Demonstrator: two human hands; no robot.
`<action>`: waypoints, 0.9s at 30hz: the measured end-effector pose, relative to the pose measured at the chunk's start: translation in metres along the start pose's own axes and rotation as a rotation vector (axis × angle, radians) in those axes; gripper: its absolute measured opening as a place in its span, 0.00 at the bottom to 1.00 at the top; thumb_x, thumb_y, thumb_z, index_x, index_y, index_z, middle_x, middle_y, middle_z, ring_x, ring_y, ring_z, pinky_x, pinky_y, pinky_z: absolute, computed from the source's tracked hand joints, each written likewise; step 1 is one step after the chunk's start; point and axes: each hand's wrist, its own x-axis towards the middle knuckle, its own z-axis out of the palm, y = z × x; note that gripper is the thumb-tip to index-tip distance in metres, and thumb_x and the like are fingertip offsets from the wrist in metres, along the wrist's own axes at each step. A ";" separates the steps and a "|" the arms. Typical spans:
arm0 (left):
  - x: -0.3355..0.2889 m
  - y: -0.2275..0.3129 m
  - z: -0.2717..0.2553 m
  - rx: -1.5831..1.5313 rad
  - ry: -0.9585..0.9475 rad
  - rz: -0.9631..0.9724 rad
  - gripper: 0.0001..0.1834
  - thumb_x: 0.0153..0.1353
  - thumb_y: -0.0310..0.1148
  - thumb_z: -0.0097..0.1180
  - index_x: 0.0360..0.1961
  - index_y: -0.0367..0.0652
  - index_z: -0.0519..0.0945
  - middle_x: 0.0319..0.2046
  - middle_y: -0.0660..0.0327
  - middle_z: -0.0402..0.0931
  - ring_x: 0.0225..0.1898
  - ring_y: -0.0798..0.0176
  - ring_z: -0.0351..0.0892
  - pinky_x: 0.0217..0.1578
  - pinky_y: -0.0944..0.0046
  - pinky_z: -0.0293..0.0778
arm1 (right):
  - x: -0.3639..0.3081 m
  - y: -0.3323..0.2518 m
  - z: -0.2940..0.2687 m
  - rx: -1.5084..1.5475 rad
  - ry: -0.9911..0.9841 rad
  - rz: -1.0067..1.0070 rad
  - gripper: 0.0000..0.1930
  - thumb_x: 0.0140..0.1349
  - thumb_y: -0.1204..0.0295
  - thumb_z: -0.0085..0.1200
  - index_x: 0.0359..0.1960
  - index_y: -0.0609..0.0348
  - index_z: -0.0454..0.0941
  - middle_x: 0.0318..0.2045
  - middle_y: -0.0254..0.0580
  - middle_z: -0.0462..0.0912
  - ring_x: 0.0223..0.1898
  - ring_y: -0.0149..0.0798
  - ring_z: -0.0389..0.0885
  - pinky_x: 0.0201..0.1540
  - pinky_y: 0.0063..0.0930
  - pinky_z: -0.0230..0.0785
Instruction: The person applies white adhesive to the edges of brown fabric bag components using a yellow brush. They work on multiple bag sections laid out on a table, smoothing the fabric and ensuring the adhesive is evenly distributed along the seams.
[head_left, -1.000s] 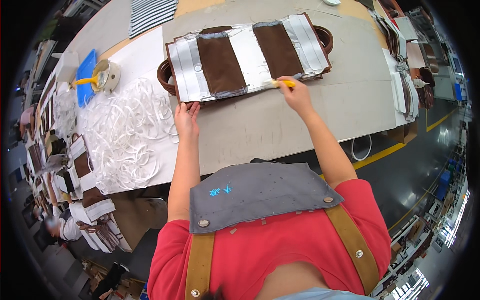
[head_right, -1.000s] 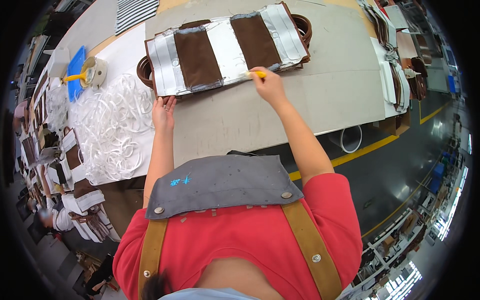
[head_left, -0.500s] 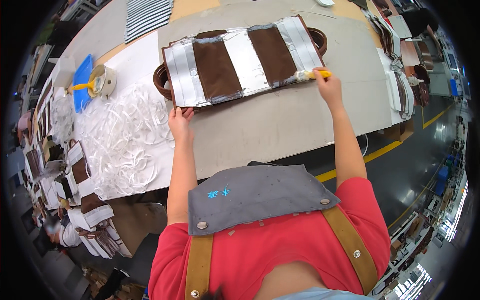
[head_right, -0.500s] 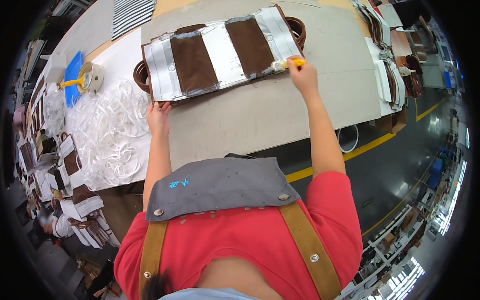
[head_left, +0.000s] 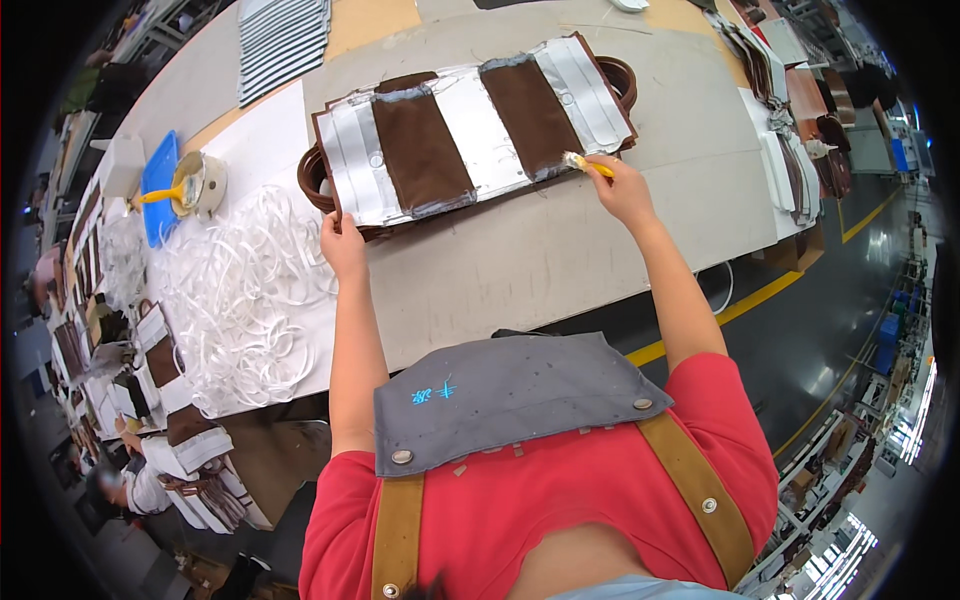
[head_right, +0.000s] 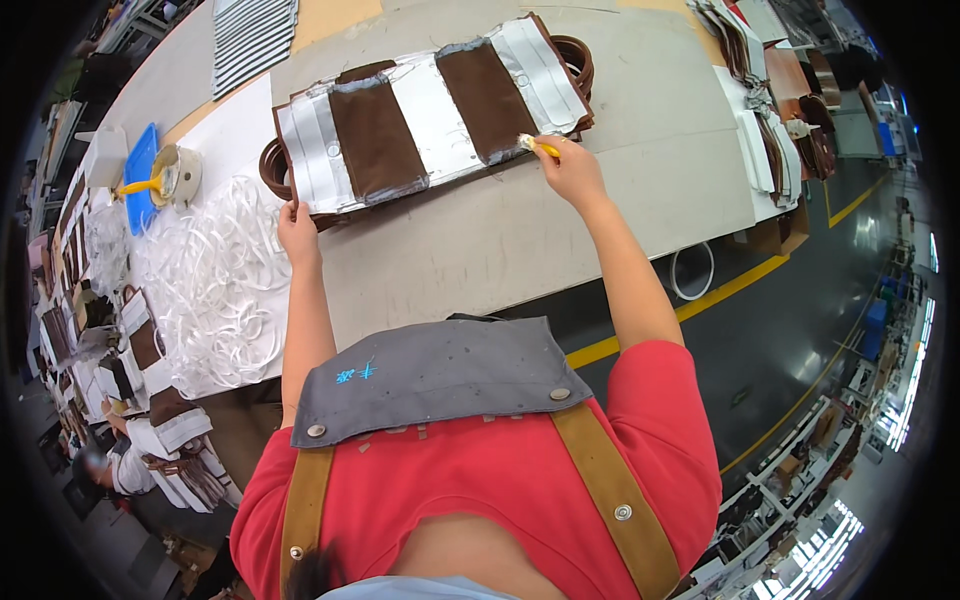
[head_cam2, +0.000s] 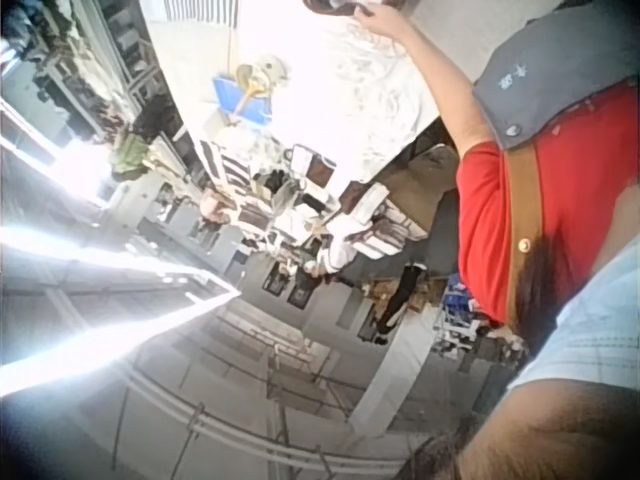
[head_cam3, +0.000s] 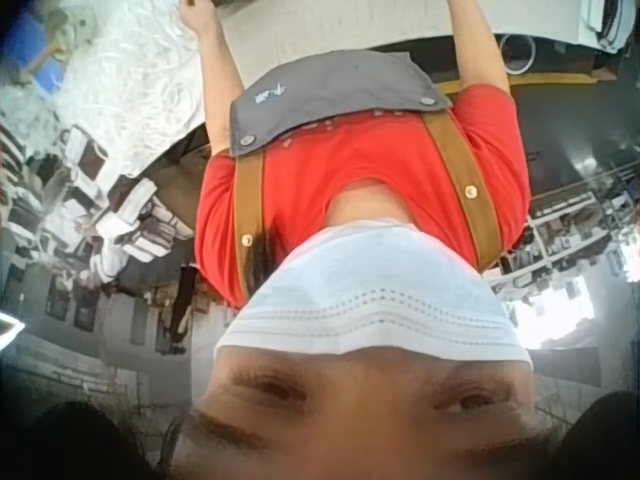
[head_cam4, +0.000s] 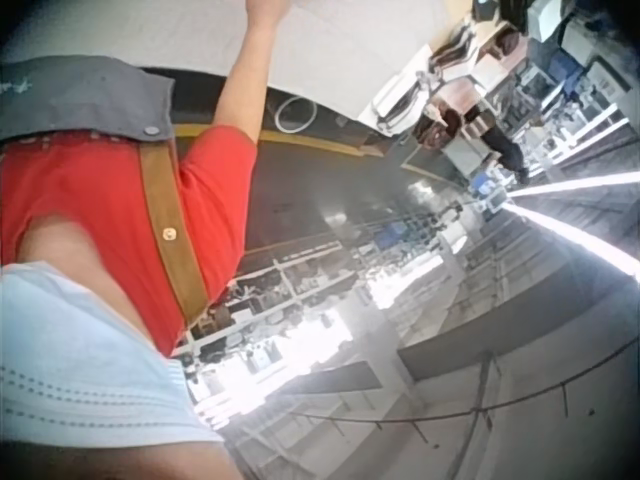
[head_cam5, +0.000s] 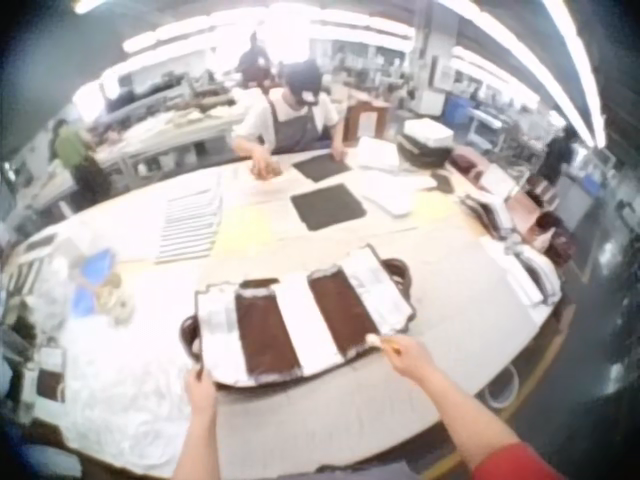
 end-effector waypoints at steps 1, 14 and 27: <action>0.000 0.000 0.001 -0.034 0.015 -0.025 0.07 0.56 0.29 0.49 0.31 0.35 0.74 0.22 0.67 0.69 0.24 0.73 0.65 0.28 0.72 0.63 | -0.002 -0.001 -0.005 -0.024 0.027 0.033 0.08 0.57 0.68 0.52 0.35 0.57 0.77 0.26 0.41 0.79 0.22 0.36 0.75 0.26 0.25 0.67; 0.012 0.002 -0.002 -0.103 -0.108 -0.155 0.04 0.54 0.26 0.46 0.31 0.39 0.73 0.22 0.68 0.67 0.23 0.75 0.62 0.25 0.73 0.60 | -0.025 0.009 0.014 0.022 0.373 -0.085 0.07 0.56 0.72 0.51 0.34 0.60 0.77 0.24 0.46 0.79 0.19 0.40 0.75 0.23 0.27 0.66; 0.026 0.004 -0.004 0.009 -0.210 -0.153 0.12 0.56 0.34 0.50 0.36 0.34 0.70 0.28 0.62 0.72 0.28 0.71 0.68 0.30 0.71 0.65 | -0.020 0.012 -0.001 -0.006 0.391 0.031 0.08 0.57 0.69 0.51 0.35 0.59 0.77 0.27 0.46 0.79 0.20 0.36 0.74 0.22 0.25 0.65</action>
